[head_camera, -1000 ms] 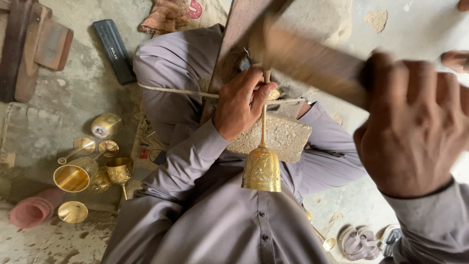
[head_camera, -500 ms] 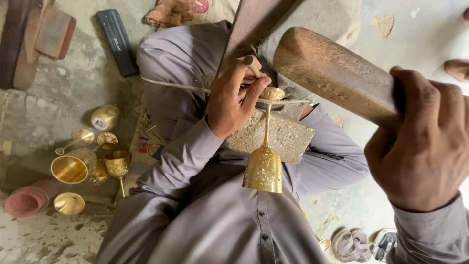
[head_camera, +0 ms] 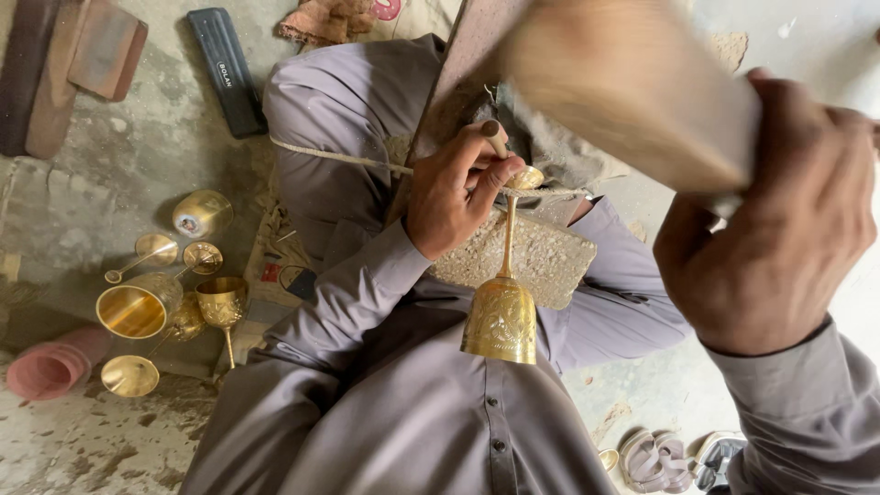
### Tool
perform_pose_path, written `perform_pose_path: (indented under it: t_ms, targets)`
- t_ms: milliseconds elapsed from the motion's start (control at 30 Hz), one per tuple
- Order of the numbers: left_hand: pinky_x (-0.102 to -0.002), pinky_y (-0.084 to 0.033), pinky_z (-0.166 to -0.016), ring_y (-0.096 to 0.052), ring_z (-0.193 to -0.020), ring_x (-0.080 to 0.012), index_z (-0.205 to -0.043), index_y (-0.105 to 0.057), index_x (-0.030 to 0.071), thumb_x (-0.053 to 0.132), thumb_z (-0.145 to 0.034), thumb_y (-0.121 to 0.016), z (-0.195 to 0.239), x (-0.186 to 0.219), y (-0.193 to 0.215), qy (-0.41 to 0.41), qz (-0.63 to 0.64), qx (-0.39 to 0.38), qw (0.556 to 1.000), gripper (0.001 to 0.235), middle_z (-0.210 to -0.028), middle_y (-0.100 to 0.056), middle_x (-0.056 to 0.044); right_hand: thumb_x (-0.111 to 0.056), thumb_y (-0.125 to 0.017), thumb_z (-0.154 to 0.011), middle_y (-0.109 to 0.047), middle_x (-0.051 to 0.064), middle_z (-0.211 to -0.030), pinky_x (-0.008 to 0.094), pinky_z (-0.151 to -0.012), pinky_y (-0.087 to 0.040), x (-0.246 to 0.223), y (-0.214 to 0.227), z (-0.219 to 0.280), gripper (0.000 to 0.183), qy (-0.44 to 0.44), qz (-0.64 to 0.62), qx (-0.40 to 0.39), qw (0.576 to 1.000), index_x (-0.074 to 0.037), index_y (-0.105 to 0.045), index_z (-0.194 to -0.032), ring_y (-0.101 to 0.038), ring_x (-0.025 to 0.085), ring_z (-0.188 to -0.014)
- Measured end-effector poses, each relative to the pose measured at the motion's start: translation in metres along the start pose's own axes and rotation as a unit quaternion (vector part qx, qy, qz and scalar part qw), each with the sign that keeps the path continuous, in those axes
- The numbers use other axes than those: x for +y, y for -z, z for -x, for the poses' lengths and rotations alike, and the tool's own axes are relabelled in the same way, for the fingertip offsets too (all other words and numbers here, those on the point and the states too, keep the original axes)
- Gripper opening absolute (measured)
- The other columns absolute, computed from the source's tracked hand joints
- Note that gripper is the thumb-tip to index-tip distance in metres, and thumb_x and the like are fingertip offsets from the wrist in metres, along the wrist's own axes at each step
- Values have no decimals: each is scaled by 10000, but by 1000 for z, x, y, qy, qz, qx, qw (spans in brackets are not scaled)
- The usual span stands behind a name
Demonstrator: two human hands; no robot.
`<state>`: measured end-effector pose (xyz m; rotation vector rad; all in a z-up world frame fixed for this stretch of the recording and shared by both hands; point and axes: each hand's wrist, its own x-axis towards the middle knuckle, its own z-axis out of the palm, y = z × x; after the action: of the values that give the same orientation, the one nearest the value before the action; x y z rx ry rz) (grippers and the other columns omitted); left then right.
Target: The person sits on the floor and repeatedly strikes a brass bell with a wooden mallet while holding a chisel against its surface. The bell is placed on a block and rotated occasionally to work different areas.
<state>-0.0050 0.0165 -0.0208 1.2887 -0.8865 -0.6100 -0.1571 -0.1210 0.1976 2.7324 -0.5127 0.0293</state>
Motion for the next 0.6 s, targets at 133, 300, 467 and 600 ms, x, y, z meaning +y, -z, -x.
perform_pose_path:
  t_ms: [133,300,467,600]
  targets:
    - [-283,-635,-699,-768,-875,-174,-1114,-618,43,246,-1071,-629,2,-11,-4,-40,-62,13,997,207,-1006,-714,-96,-123,-575,-1081,-570,40,-1031,297,-804,-457,-5,4,-2,150,70,189,-8,979,-80,-592,-1224,-546,168,-920]
    - [-278,-654,-695,-776,-898,-183,-1097,-608,1,248,-1071,-635,6,-10,-3,9,-11,-2,1000,250,-1011,-718,-113,-216,-538,-1111,-534,-9,-961,282,-803,-420,-5,7,-1,119,89,275,-14,957,-113,-597,-1114,-499,123,-870]
    - [-269,-685,-716,-780,-927,-194,-1130,-617,-14,222,-1078,-629,3,-6,-1,-7,-6,-6,1000,241,-1033,-731,-121,-220,-587,-1073,-560,-13,-950,311,-820,-438,-5,3,-4,86,74,252,-30,964,-152,-628,-1105,-523,120,-853]
    - [-280,-656,-697,-784,-874,-183,-1047,-626,7,224,-1060,-670,5,-9,-3,11,-15,3,1000,222,-986,-737,-106,-135,-610,-1069,-595,-9,-1059,279,-859,-433,-5,6,-7,168,45,167,-32,984,-168,-642,-1230,-550,121,-913]
